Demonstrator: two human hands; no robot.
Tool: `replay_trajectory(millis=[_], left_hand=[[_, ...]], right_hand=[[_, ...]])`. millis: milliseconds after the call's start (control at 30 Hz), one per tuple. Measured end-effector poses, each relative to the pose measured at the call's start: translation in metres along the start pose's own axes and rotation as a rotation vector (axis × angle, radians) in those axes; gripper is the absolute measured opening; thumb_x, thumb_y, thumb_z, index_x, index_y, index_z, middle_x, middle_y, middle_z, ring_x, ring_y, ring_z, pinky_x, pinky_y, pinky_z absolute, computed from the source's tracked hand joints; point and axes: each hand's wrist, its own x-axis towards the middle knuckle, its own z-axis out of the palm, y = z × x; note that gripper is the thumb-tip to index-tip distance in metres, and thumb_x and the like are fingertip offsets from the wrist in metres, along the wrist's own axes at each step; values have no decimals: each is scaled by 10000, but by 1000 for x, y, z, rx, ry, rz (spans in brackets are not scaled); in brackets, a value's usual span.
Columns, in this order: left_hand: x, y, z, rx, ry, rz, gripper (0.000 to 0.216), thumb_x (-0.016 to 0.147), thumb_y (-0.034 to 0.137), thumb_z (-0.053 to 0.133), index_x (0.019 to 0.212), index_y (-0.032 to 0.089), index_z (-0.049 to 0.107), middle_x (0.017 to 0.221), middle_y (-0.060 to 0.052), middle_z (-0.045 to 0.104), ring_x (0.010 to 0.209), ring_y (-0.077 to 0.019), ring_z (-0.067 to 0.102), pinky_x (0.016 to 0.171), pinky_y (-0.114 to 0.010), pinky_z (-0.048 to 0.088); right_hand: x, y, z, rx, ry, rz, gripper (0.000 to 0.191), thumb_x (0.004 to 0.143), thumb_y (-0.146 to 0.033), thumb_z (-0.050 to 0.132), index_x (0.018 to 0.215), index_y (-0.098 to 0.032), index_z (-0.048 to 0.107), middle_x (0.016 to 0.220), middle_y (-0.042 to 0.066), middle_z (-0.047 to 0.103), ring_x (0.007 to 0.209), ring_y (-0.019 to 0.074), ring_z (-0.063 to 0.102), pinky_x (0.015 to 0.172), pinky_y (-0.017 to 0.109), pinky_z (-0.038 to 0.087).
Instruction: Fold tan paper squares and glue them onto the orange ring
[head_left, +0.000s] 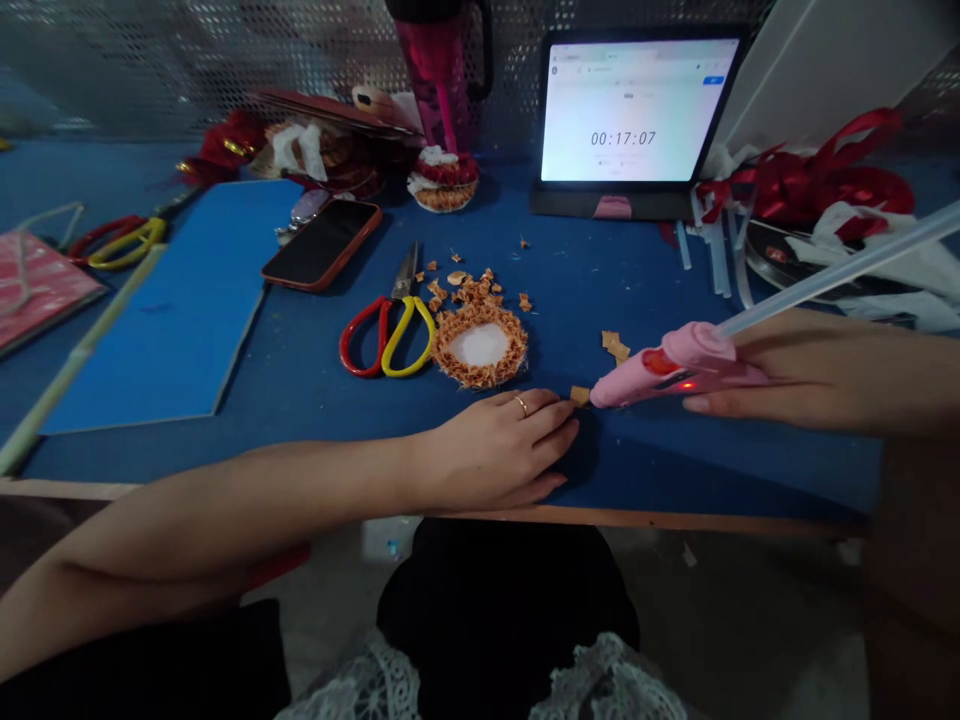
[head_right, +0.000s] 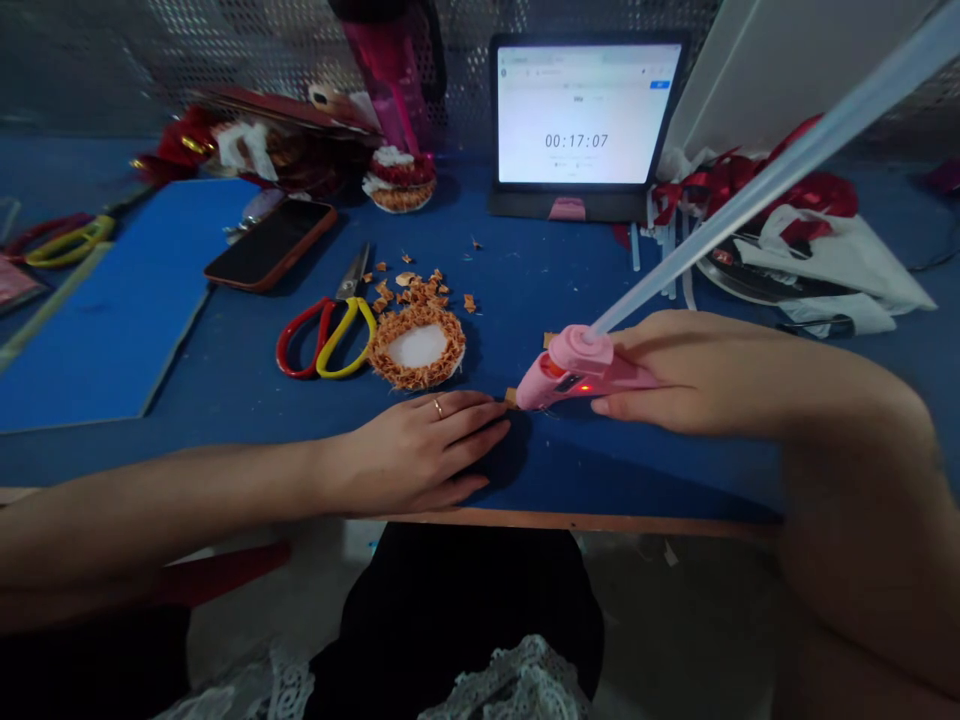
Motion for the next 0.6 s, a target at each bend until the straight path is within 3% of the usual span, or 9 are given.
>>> replay_trajectory(millis=[133, 267, 367, 500, 600], left_hand=[[0, 1, 0, 10, 10, 0, 433, 871, 355, 394, 1185, 67, 474, 1218, -124, 501, 1095, -234, 472, 900, -338, 460], [0, 1, 1, 16, 33, -1, 429, 868, 358, 401, 1173, 68, 484, 1204, -117, 512, 1085, -234, 478, 895, -338, 461], [0, 1, 2, 15, 37, 3, 434, 867, 362, 401, 1173, 66, 483, 1199, -114, 515, 1082, -235, 479, 897, -339, 461], [0, 0, 1, 21, 30, 0, 432, 862, 359, 411, 1172, 69, 487, 1194, -104, 520, 1080, -232, 480, 902, -333, 461], [0, 0, 1, 26, 33, 5, 429, 869, 356, 396, 1169, 64, 491, 1186, -108, 525, 1077, -231, 482, 908, -334, 458]], right_hand=[[4, -3, -5, -98, -60, -59, 313, 781, -493, 470, 855, -263, 669, 862, -9, 677, 726, 183, 623, 686, 281, 517], [8, -7, -8, -157, -102, -118, 314, 804, -466, 445, 976, -285, 635, 855, -32, 674, 721, 159, 620, 628, 253, 495], [7, -7, -9, -186, -119, -137, 278, 814, -450, 444, 878, -268, 643, 702, -32, 654, 631, 126, 598, 588, 225, 474], [3, -2, -12, -205, -54, -136, 307, 808, -476, 455, 690, -236, 606, 492, -41, 547, 408, 81, 467, 384, 224, 366], [-4, 10, -16, -174, -20, -159, 237, 797, -452, 502, 792, -245, 619, 562, -51, 577, 444, 59, 477, 411, 203, 391]])
